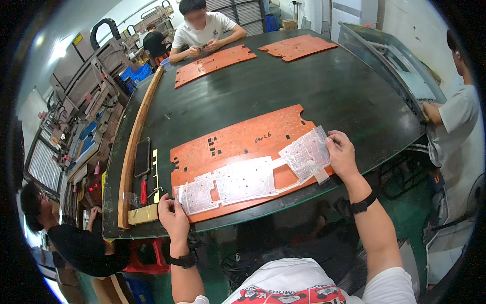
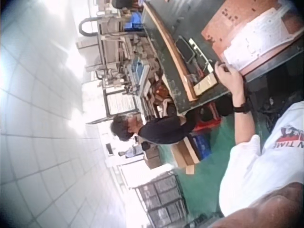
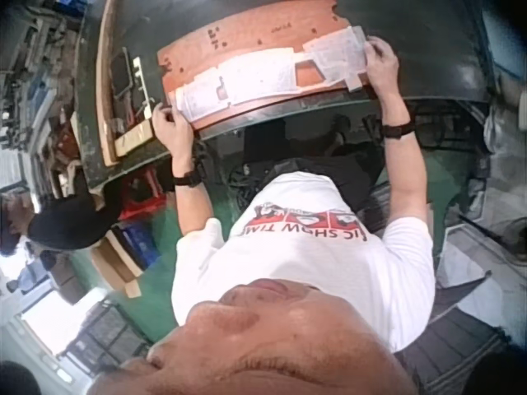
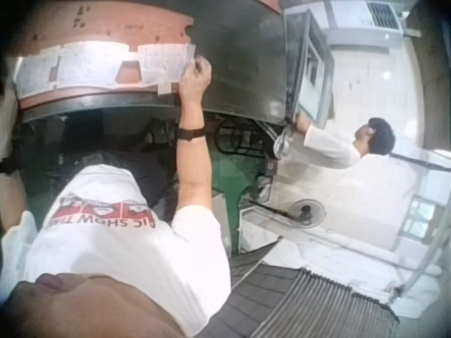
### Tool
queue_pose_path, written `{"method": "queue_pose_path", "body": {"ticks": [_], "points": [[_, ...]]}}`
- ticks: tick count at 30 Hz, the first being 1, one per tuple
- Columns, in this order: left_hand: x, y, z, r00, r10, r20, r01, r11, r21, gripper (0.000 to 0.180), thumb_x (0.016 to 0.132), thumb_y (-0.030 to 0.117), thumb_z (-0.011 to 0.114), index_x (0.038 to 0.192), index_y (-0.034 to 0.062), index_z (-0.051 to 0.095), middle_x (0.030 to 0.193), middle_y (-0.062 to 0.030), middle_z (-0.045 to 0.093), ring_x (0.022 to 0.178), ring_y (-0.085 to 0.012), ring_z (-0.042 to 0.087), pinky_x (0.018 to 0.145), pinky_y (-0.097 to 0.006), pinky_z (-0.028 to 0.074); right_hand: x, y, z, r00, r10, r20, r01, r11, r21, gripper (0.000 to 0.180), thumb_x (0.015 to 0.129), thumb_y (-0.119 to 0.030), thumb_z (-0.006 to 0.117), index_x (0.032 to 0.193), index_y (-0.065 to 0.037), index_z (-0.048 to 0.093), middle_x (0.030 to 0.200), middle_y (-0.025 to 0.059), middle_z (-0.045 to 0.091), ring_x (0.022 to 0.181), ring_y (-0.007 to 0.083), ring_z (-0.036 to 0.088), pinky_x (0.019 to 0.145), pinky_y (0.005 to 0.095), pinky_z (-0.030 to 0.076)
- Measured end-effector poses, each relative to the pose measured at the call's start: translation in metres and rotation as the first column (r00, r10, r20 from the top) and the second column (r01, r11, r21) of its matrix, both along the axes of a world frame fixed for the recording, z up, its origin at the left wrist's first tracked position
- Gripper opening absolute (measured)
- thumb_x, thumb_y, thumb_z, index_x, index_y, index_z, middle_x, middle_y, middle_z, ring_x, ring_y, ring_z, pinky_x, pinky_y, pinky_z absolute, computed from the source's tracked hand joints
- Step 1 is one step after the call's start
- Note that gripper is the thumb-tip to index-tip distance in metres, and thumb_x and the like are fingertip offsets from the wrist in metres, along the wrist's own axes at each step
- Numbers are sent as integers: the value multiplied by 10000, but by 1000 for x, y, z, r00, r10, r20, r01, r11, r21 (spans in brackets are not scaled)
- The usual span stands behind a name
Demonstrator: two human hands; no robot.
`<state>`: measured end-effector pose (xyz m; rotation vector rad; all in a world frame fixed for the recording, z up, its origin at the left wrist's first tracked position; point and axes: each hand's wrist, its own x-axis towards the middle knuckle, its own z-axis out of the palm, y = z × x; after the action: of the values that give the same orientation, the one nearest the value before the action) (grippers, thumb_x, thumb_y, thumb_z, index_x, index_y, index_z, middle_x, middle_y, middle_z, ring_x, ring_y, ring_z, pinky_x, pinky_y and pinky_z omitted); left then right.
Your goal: Assembling electronic components by aligning and pressing layers onto a board at an industrial workstation.
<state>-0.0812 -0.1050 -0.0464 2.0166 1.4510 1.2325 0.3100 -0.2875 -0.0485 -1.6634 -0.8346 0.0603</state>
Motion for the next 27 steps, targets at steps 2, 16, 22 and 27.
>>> {"method": "queue_pose_path", "body": {"ticks": [2,16,22,27], "points": [[3,-1,6,999,14,-32,-13,1000,13,84,781,21,545,751,-54,520,1108,-238,526,1025,-357,507,884,-389,378,-1,2,-2,1000,-13,-26,12,999,-36,164,851,-99,554,823,61,578,1061,92,543,820,122,542,724,254,447],[3,2,2,992,82,-91,-83,996,-9,125,786,53,549,836,-61,554,1116,-240,524,1030,-377,500,882,-401,385,-10,5,-3,999,-46,-16,45,997,-66,143,828,-103,582,814,37,602,1014,93,569,781,132,553,704,264,450],[20,-19,14,808,-80,-584,253,942,221,387,796,162,575,1117,-48,524,1229,-211,483,1189,-382,389,954,-470,295,4,5,-18,969,-95,228,126,984,-124,137,784,-94,604,815,39,612,1016,109,579,814,174,588,700,273,468],[17,-23,18,728,-118,-676,280,951,135,441,766,252,584,1069,-65,538,1208,-214,479,1221,-403,337,967,-561,217,-7,12,-8,955,-133,266,182,969,-170,154,747,-120,630,790,28,629,997,159,590,908,285,583,792,333,456]]}}
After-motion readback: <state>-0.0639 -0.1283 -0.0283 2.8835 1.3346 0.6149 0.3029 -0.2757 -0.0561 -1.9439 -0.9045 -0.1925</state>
